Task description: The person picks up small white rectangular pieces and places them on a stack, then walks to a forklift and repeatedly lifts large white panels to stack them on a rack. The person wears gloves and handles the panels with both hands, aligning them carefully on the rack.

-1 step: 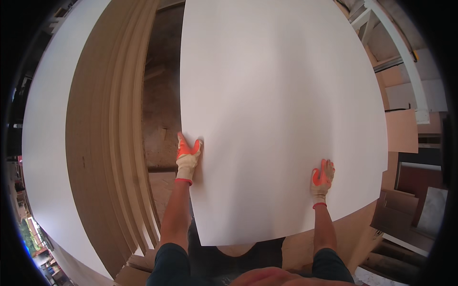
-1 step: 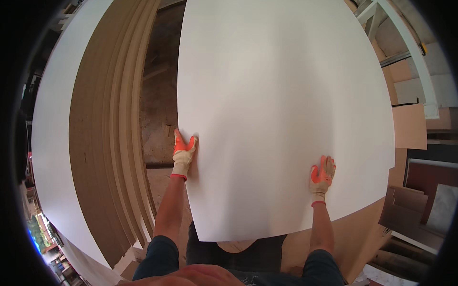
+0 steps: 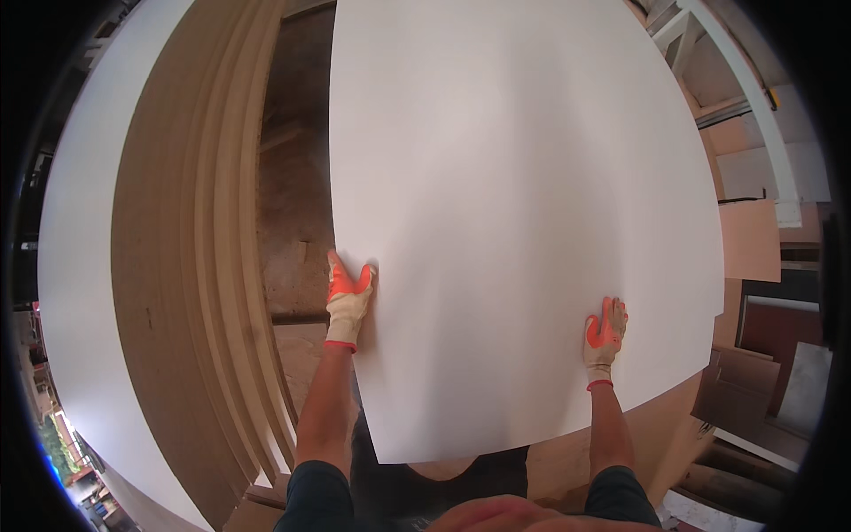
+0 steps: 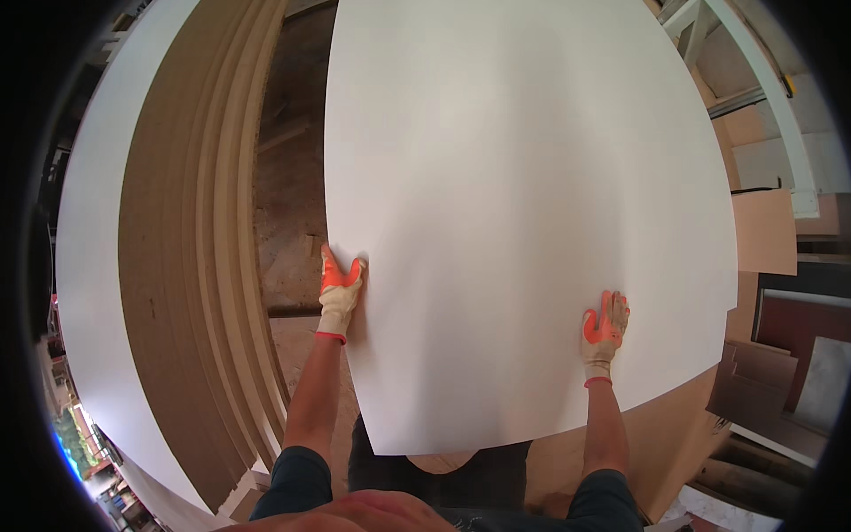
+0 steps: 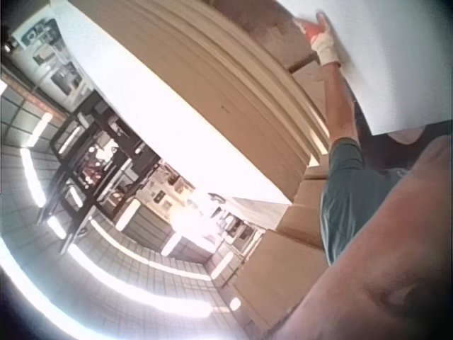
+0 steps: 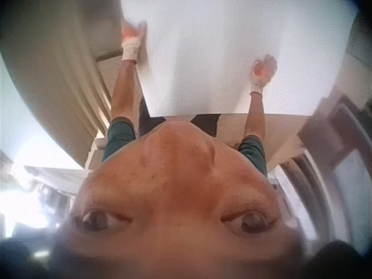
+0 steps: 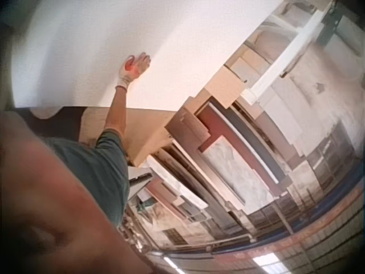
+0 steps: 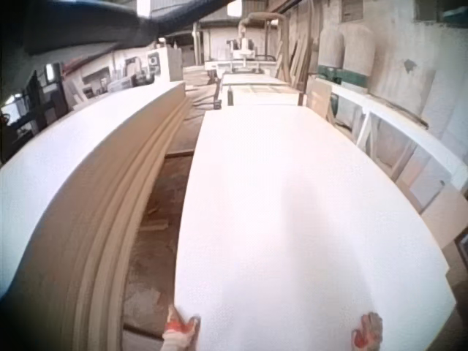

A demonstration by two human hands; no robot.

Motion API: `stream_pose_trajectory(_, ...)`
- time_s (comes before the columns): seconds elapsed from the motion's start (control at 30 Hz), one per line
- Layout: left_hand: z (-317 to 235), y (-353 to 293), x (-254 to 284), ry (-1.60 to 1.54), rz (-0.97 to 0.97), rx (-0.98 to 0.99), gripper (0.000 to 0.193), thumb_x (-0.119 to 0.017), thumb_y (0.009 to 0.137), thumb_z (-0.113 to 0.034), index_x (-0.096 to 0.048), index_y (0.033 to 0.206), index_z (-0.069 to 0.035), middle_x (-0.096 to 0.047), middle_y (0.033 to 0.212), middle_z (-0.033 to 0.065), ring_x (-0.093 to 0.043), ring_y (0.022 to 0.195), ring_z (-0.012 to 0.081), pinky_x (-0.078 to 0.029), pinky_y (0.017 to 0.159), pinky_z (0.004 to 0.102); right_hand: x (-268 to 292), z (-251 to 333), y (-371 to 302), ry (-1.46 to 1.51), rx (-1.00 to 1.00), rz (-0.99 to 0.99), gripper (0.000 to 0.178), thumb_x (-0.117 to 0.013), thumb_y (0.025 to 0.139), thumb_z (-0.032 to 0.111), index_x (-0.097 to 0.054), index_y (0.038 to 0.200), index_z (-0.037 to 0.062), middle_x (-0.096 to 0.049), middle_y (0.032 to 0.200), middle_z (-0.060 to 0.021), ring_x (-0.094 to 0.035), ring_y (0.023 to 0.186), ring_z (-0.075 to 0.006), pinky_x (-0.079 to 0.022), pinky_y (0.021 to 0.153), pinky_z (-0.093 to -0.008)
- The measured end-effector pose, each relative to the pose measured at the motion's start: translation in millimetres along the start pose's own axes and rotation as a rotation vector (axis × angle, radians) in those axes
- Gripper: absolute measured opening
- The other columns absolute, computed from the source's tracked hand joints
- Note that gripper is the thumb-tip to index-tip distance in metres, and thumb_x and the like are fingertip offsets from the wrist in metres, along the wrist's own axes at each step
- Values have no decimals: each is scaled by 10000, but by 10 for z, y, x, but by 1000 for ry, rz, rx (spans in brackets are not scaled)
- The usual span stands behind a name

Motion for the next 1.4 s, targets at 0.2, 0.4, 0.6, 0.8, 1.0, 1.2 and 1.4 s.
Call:
stream_pose_trajectory(0.2,-30,112,-109,64,84,89,1010,-732,907,-392,-170,1641,16,-396,1621,246,-416,1491,360,-383,1190,411,-149,-126,44,-1,-70,69,583,-637,971,182,-511,1523,47,-447,1613,-183,-344,1542,-352,-215,1294,-504)
stream_pose_trajectory(0.4,-155,321,-51,27,64,80,995,-731,915,-374,-179,1651,4,-381,1641,233,-440,1477,360,-422,1160,403,-87,20,137,60,-53,12,554,-644,972,186,-542,1495,38,-470,1596,-188,-364,1531,-353,-217,1294,-500)
stream_pose_trajectory(0.6,-265,585,103,-87,46,27,976,-761,926,-288,-181,1659,-5,-360,1658,203,-464,1460,294,-503,1076,356,-11,149,181,0,-86,-22,533,-637,985,242,-558,1479,56,-493,1582,-166,-399,1509,-345,-255,1284,-476)
stream_pose_trajectory(0.8,-375,601,337,-73,19,16,934,-738,949,-258,-187,1650,20,-315,1679,202,-374,1519,310,-377,1204,381,189,340,281,13,-101,-23,539,-658,974,245,-558,1473,67,-507,1570,-159,-401,1507,-346,-265,1279,-476)
stream_pose_trajectory(1.0,-136,639,388,69,-27,-92,913,-748,950,-261,-226,1630,53,-308,1681,232,-328,1547,311,-287,1254,379,145,347,296,71,-82,-51,531,-675,966,232,-570,1463,79,-515,1561,-159,-406,1502,-344,-284,1273,-482)
stream_pose_trajectory(1.2,39,364,226,-192,-3,-44,885,-726,1002,-244,-185,1660,-4,-216,1719,165,-334,1534,252,-332,1241,371,20,164,234,5,-100,-44,524,-672,978,249,-574,1475,114,-502,1579,-117,-414,1506,-301,-280,1279,-443)
stream_pose_trajectory(1.4,136,77,162,102,-106,22,870,-747,994,-279,-240,1645,-3,-334,1671,146,-444,1452,231,-371,1215,368,-35,13,281,-35,-54,-70,544,-651,994,269,-544,1515,155,-491,1588,-97,-391,1521,-283,-255,1286,-420)
Point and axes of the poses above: each hand's wrist, its own y-axis towards the middle knuckle, its own x-axis out of the back of the hand, z = x × y, the point moved 4 cm from there along y, towards the middle knuckle
